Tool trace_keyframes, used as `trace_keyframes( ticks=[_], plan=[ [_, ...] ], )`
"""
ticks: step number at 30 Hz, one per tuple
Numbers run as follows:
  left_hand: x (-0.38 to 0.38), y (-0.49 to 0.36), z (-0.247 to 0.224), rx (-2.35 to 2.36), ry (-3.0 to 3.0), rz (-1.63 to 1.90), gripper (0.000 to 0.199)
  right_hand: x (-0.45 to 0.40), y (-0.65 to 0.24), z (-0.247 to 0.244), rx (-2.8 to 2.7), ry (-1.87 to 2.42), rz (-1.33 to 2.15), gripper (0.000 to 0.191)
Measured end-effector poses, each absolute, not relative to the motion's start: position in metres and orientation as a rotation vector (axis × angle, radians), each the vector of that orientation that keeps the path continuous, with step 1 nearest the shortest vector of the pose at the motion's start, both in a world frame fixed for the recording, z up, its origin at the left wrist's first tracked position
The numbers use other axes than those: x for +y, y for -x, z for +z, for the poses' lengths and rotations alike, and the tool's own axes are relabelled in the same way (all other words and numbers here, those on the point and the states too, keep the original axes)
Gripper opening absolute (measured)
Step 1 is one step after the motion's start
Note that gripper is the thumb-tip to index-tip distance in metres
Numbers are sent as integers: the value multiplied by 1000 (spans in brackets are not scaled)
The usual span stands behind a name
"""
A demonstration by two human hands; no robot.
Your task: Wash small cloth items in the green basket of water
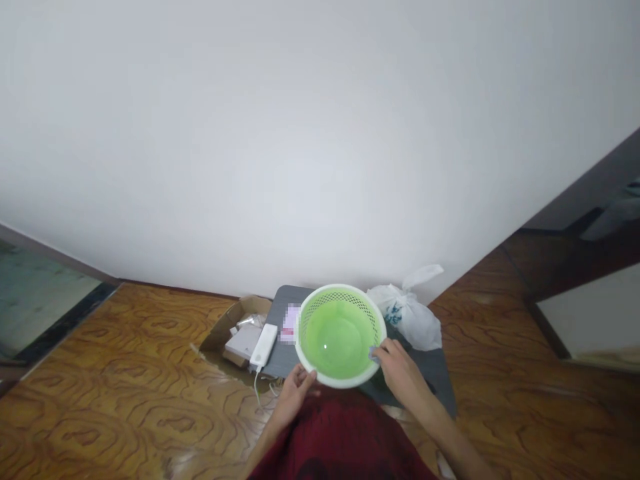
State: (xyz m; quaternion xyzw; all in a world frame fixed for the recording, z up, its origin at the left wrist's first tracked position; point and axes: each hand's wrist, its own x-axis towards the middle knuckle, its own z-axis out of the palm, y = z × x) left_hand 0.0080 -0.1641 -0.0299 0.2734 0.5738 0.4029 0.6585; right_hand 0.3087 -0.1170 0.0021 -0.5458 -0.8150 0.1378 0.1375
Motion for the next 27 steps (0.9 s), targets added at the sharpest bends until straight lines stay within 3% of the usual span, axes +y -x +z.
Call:
trace_keyframes(
  ticks=[7,13,23,27],
  plan=[
    [-161,-5,-38,1301,-617,913,69,-126,-236,12,-2461,1365,788,39],
    [-161,-8,-31,1301,-620,906,73,-121,-212,9,-2497,1188,874,35],
    [-163,-8,-28,1301,-632,885,72,-104,-313,-15,-2299,1428,277,37],
    [-162,-5,-38,1265,-641,898,67,-79,-325,-26,-2145,1465,206,37]
  ],
)
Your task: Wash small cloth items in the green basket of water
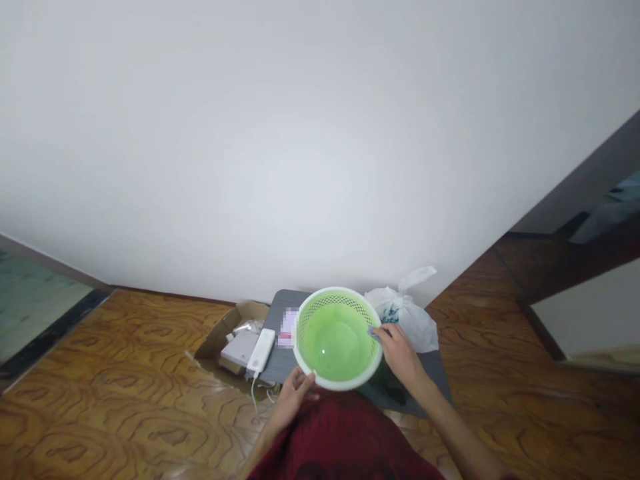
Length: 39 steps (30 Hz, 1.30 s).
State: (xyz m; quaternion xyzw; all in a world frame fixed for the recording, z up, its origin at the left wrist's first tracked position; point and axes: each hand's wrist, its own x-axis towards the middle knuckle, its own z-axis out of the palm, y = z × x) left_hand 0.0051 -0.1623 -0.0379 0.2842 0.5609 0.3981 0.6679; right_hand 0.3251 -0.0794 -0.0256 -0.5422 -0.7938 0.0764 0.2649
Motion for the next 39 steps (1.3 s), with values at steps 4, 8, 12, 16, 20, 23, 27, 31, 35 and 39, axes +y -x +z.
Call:
trace_keyframes(
  ticks=[4,8,12,16,20,23,27,31,35,39],
  plan=[
    [-161,-3,-45,1265,-625,880,72,-46,-318,-31,-2030,1506,201,39],
    [-161,-4,-46,1255,-627,906,70,-5,-308,-29,-1930,1587,217,37],
    [-161,-3,-44,1246,-605,892,72,30,-290,-20,-1986,1681,291,38],
    [-160,-1,-44,1213,-608,870,73,56,-260,-10,-2088,1749,347,41],
    [-159,0,-47,1225,-625,880,75,75,-224,-2,-2188,1689,413,42],
    [-160,0,-47,1233,-635,876,76,82,-193,1,-2281,1584,468,42],
    [-160,-1,-43,1225,-656,879,74,73,-154,0,-2408,1397,489,45],
    [-160,-2,-37,1246,-655,867,75,41,-126,-5,-2551,1148,457,44],
    [-160,-2,-34,1223,-654,867,73,6,-111,-8,-2704,827,383,32],
    [-162,-4,-33,1220,-641,889,69,-3,-107,-5,-2773,682,316,29]
  ],
)
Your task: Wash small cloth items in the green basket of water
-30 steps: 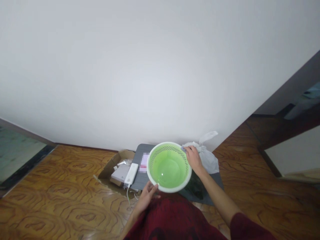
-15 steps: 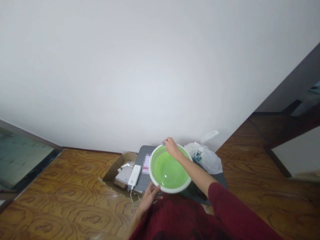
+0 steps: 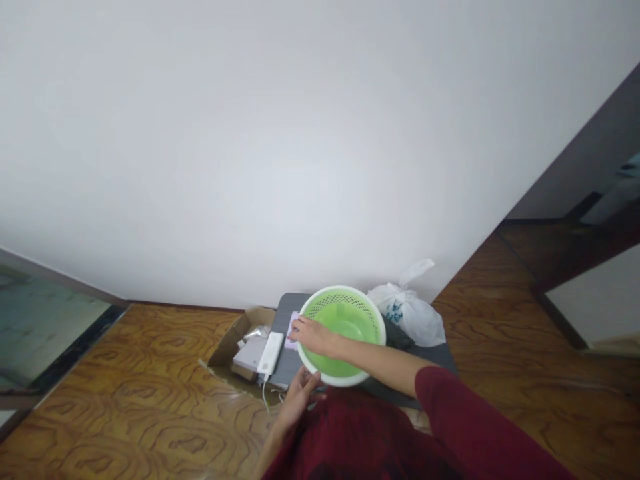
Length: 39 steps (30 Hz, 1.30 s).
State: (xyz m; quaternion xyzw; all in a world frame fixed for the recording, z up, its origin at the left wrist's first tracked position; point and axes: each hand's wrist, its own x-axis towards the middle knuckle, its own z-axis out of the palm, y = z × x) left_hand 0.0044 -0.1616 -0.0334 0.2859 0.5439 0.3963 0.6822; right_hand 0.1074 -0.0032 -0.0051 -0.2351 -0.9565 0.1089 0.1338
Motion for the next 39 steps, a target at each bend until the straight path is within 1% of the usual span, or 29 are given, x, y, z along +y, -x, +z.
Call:
trace_keyframes(
  ticks=[3,6,9,12,15,21,26,31,35,39],
  plan=[
    [-163,-6,-32,1256,-629,901,70,14,-113,1,-2811,758,260,27],
    [-165,-8,-29,1276,-650,899,69,43,-127,12,-2741,1057,266,25],
    [-166,-9,-28,1284,-659,912,68,66,-151,22,-2646,1377,292,30],
    [-166,-12,-29,1288,-643,930,71,73,-182,26,-2601,1519,261,34],
    [-166,-14,-29,1290,-634,937,72,65,-219,21,-2536,1591,253,35],
    [-166,-15,-25,1305,-613,948,69,35,-289,9,-2347,1651,381,45],
    [-166,-14,-29,1315,-610,957,70,-12,-318,10,-2437,1534,525,42],
    [-166,-13,-33,1323,-595,963,70,-76,-306,9,-2376,1517,652,41],
    [-165,-11,-34,1311,-606,948,69,-111,-263,9,-2374,1470,838,38],
    [-163,-9,-35,1304,-618,939,70,-122,-215,11,-2343,1366,987,38]
  ],
)
